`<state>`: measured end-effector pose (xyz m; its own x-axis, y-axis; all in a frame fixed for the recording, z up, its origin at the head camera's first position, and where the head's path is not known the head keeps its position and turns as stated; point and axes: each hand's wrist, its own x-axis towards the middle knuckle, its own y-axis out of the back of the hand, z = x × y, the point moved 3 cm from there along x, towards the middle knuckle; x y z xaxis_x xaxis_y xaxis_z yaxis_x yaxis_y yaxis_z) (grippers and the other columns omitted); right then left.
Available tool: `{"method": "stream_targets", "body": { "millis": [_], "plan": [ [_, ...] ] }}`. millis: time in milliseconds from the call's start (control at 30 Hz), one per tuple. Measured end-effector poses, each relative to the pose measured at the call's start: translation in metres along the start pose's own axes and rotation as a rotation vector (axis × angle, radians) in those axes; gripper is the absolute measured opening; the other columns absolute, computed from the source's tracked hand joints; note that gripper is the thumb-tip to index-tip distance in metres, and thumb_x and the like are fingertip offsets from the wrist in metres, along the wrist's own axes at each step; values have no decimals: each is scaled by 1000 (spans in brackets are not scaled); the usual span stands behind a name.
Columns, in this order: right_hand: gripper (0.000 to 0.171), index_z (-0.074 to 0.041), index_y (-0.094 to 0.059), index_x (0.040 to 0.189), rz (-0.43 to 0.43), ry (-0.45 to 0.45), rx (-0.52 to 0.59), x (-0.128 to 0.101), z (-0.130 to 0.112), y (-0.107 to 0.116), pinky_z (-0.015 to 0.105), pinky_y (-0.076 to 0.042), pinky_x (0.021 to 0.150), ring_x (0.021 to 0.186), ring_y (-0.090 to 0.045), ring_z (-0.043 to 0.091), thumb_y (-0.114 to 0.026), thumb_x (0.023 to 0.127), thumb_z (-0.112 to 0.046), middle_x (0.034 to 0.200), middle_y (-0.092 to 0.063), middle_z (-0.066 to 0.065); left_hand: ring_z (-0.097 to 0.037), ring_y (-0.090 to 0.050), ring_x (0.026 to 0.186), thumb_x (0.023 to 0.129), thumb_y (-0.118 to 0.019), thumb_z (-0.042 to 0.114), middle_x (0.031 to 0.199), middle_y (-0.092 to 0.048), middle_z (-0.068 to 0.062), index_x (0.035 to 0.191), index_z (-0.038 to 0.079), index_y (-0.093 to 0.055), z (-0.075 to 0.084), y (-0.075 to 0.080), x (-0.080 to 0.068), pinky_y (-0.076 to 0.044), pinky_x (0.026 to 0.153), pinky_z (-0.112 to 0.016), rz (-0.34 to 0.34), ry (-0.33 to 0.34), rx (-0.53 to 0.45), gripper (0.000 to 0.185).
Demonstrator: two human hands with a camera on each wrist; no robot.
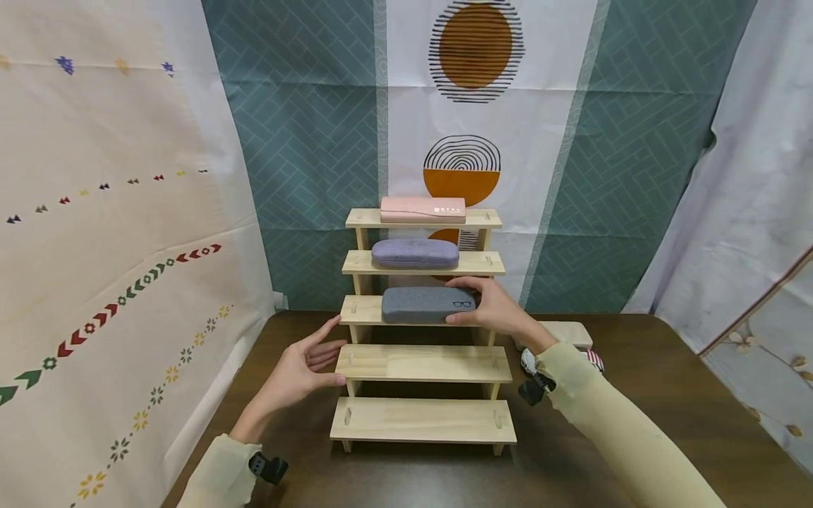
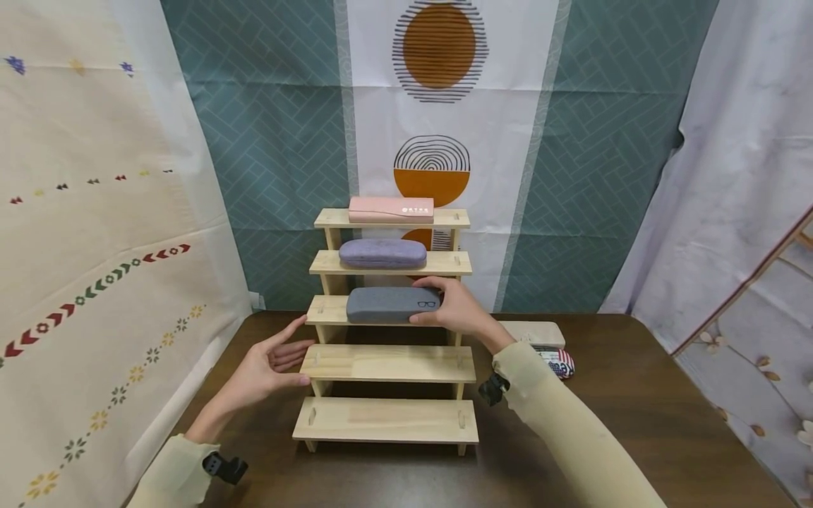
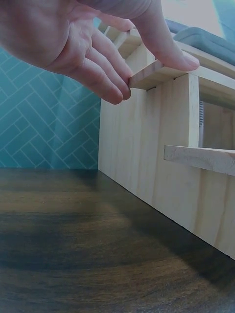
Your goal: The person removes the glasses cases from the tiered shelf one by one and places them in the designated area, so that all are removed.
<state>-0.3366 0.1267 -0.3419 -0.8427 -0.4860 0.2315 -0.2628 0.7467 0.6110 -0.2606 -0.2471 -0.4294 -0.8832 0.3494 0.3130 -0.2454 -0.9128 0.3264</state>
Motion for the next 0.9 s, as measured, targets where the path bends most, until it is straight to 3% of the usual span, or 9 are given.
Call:
{"method": "stream_targets", "body": {
  "millis": [100, 300, 467, 667, 900],
  "plan": [
    [67, -9, -63, 145, 22, -4, 27, -2, -1, -1, 43, -53, 86, 104, -60, 27, -90, 86, -25, 139, -61, 12, -42, -56, 135, 78, -92, -2, 148, -55, -28, 167, 22, -36, 0, 0, 0, -46, 106, -59, 1, 2, 3, 108],
    [67, -10, -64, 144, 72, -11, 72, -5, -4, -3, 54, -53, 100, 119, -61, 31, -92, 84, -24, 144, -60, 12, -41, -56, 135, 78, -92, -4, 148, -55, -27, 166, 23, -36, 0, 0, 1, -47, 107, -57, 1, 4, 3, 108],
    [68, -7, -63, 143, 107, -25, 141, -8, -4, -5, 59, -50, 105, 123, -59, 33, -93, 83, -19, 146, -58, 12, -42, -57, 134, 78, -91, -5, 147, -55, -27, 166, 23, -36, -1, 0, 1, -46, 106, -58, -1, 2, -2, 108],
    [68, -8, -63, 142, 138, -15, 183, -16, -4, -7, 56, -53, 101, 121, -61, 34, -93, 82, -16, 146, -58, 12, -42, -57, 134, 78, -92, -4, 147, -56, -28, 166, 22, -36, -1, 0, 1, -47, 106, -58, 1, 4, 5, 108],
    [67, -11, -61, 144, 160, -30, 270, -25, -4, -9, 46, -59, 86, 116, -66, 38, -91, 83, -12, 142, -56, 15, -41, -57, 134, 77, -92, -4, 146, -56, -28, 166, 23, -36, 0, 0, 0, -47, 106, -57, 6, 8, 14, 108]
  ]
}}
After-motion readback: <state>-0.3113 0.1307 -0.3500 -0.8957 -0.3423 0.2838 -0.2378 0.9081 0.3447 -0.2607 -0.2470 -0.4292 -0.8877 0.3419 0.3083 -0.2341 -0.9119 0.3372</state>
